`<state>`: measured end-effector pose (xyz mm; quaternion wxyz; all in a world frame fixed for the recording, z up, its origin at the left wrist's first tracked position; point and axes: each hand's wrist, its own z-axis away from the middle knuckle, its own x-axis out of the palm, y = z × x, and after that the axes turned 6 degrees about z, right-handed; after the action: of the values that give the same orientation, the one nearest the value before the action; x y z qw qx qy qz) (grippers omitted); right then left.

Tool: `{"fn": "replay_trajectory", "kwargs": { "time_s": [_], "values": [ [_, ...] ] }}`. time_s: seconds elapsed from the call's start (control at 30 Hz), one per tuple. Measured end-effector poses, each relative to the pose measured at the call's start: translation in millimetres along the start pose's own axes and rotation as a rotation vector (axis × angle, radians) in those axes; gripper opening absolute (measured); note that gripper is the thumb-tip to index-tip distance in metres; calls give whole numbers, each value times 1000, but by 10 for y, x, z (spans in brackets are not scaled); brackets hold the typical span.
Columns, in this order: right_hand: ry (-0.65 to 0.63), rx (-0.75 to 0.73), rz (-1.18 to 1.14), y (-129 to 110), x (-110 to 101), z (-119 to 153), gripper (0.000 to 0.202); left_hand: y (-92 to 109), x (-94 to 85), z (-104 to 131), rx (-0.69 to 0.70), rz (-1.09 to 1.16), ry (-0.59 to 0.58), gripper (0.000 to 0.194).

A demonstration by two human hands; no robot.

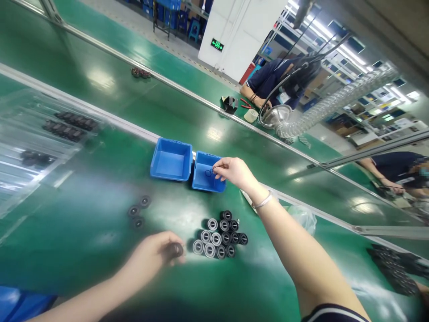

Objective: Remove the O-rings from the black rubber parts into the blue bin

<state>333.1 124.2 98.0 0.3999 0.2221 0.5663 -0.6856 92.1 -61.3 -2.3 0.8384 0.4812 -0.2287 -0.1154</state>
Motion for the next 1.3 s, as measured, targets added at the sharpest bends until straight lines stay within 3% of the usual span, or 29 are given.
{"fn": "replay_trajectory", "kwargs": {
  "time_s": [0.67,1.1,1.3],
  "values": [
    [-81,-23,105,26,-16,-247,11,10,3,-16,-24,138,-36,16],
    [-210,-22,16,17,90,-216,8,-54,-6,-27,21,103,-52,13],
    [-151,-35,71,57,46,-234,11,-89,-38,-15,31,-38,-40,17]
  ]
}}
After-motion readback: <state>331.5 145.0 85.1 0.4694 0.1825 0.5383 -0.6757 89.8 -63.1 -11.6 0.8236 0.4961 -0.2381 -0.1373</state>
